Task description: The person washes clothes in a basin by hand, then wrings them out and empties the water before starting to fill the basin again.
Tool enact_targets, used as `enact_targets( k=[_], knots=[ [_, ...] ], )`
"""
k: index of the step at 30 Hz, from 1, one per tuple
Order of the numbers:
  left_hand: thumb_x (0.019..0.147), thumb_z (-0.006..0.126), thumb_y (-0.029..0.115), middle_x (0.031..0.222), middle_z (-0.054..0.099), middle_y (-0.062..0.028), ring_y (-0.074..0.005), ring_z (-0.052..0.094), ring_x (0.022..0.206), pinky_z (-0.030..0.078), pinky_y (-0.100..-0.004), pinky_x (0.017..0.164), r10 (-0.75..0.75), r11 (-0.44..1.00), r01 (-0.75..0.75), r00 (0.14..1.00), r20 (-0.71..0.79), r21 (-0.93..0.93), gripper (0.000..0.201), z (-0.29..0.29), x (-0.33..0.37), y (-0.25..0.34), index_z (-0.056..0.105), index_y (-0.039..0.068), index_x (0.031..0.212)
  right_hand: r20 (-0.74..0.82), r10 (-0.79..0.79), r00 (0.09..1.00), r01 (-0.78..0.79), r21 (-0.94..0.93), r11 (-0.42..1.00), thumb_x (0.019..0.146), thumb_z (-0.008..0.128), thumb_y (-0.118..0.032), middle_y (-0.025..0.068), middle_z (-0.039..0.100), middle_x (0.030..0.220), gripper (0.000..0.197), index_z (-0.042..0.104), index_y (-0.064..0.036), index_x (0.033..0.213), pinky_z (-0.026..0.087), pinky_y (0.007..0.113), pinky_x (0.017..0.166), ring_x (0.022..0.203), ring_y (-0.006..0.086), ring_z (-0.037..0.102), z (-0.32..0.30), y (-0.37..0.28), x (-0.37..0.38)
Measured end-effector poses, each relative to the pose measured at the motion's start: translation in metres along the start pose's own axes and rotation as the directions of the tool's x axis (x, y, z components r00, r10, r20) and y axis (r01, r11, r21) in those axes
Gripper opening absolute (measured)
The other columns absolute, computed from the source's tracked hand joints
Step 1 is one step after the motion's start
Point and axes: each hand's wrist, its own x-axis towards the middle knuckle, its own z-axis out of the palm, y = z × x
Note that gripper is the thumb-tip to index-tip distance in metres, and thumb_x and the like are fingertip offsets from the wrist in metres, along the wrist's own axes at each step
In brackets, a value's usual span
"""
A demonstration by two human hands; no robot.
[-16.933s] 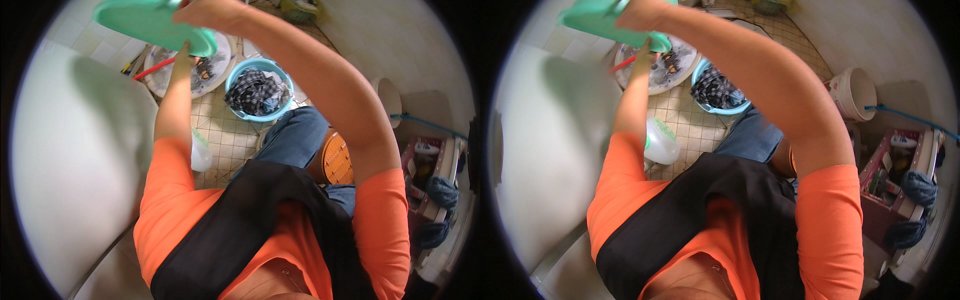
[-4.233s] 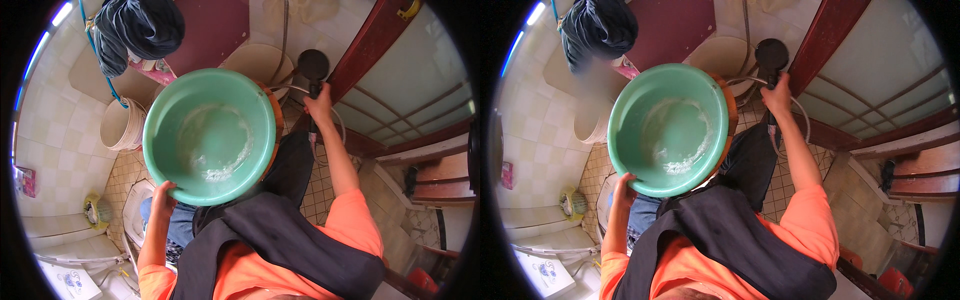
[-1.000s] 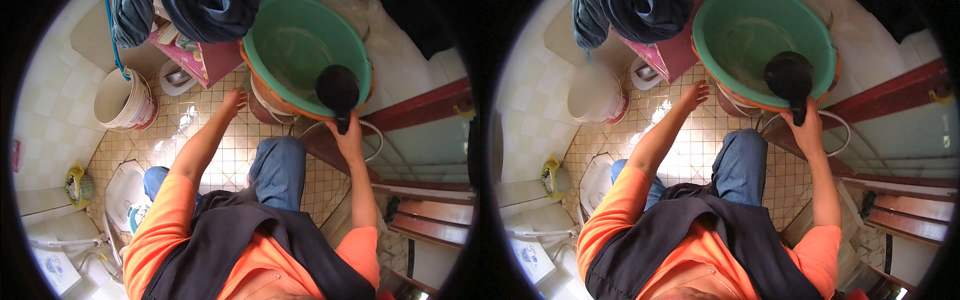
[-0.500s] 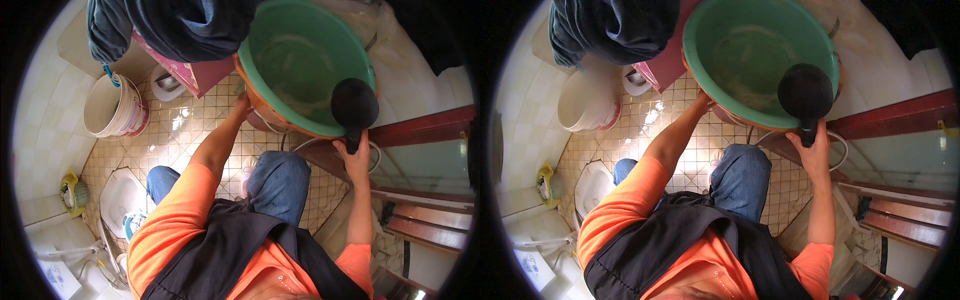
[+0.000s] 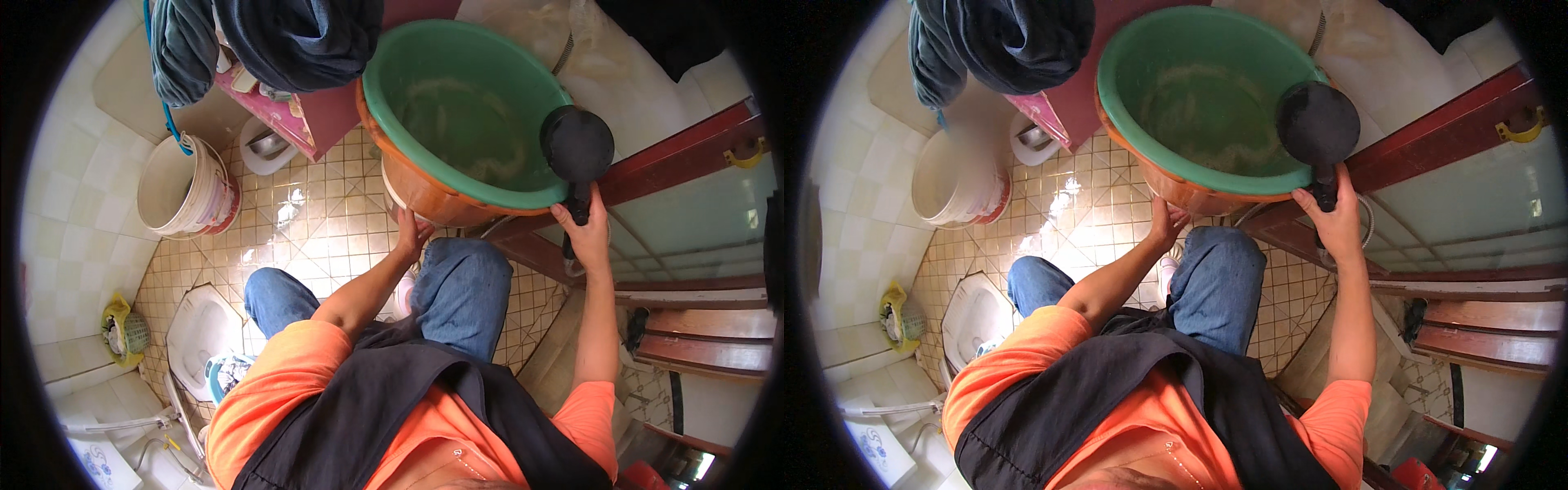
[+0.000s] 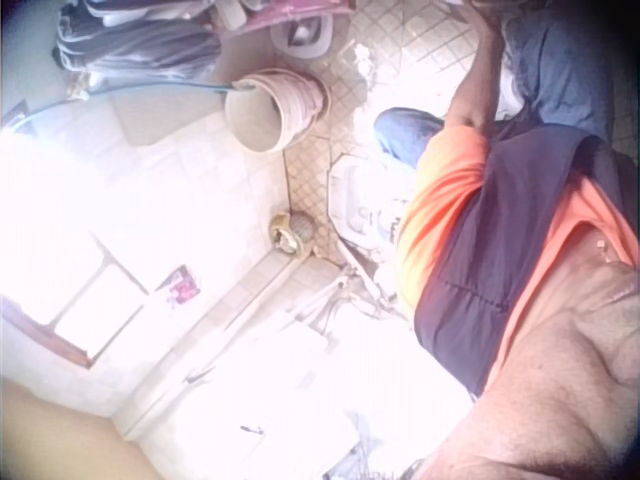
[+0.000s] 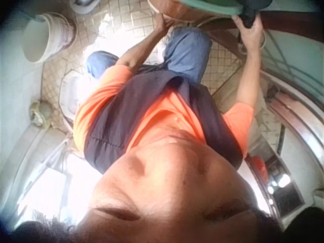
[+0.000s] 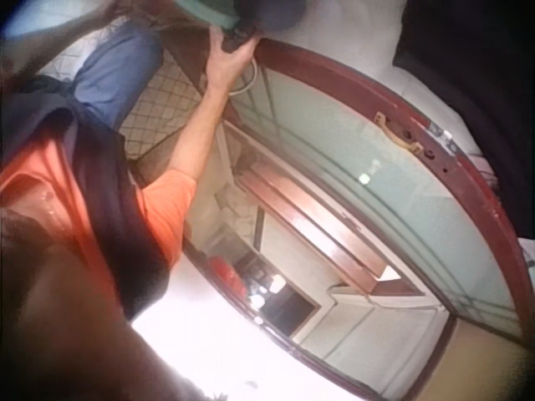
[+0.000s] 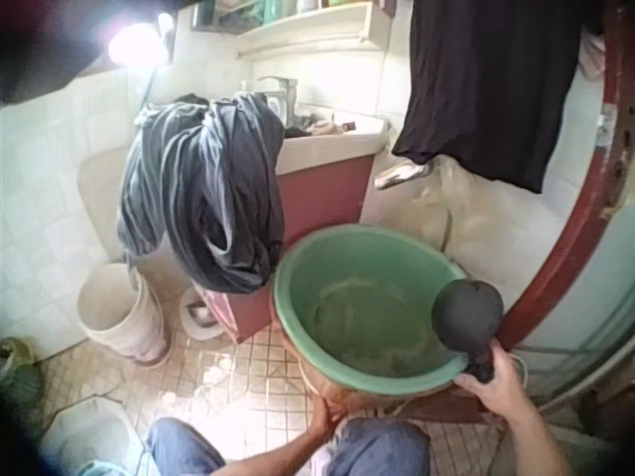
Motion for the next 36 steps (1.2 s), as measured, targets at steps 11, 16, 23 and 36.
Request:
enact_targets(
  k=[11,16,23,36],
  knots=[
    [0.068,0.038,0.081,0.145,0.015,-0.0062,-0.0357,0.023,0.129,0.027,-0.0583,0.097,-0.180,0.982,0.166,0.969,0.167,0.095,0.093,-0.040,0.025,0.066,0.018,0.026,0.140,-0.029,-0.025,0.999,0.023,-0.071,0.997,0.076,0.071,-0.021,0.0088,0.055,0.103,0.055,0.044,0.0023,0.117,0.041,0.027,0.082,0.091,0.0160,0.050,-0.010,0.007,-0.014],
    [0.067,0.031,0.084,0.146,0.012,-0.0032,-0.0361,0.019,0.130,0.030,-0.0613,0.093,-0.121,0.984,0.110,0.990,0.072,0.138,0.095,0.004,0.001,0.074,0.018,0.026,0.140,-0.106,-0.044,0.993,0.038,-0.051,0.998,0.076,0.072,-0.022,0.0093,0.055,0.102,0.056,0.044,0.0024,0.117,0.040,0.028,0.083,0.092,0.0166,0.050,-0.008,0.007,-0.016],
    [0.085,0.040,0.057,0.143,0.018,-0.0018,-0.0341,0.037,0.120,0.032,-0.0566,0.095,-0.190,0.977,0.212,0.922,0.338,-0.031,0.066,0.020,0.010,-0.012,0.025,0.020,0.137,-0.125,-0.001,0.992,0.003,0.018,1.000,0.075,0.072,-0.020,0.0084,0.054,0.100,0.056,0.044,0.0023,0.117,0.041,0.029,0.082,0.091,0.0171,0.051,0.001,0.016,-0.007],
    [0.089,0.033,0.045,0.127,0.046,-0.0052,-0.0261,0.047,0.115,0.043,-0.0473,0.090,0.135,0.910,-0.039,0.969,0.208,-0.412,0.050,-0.001,0.068,0.057,0.040,0.012,0.126,0.024,-0.170,0.985,0.171,-0.014,0.985,0.065,0.078,-0.018,0.0113,0.051,0.112,0.062,0.046,0.0014,0.115,0.038,0.031,0.089,0.101,0.0236,0.049,0.011,0.007,-0.024]
  ],
)
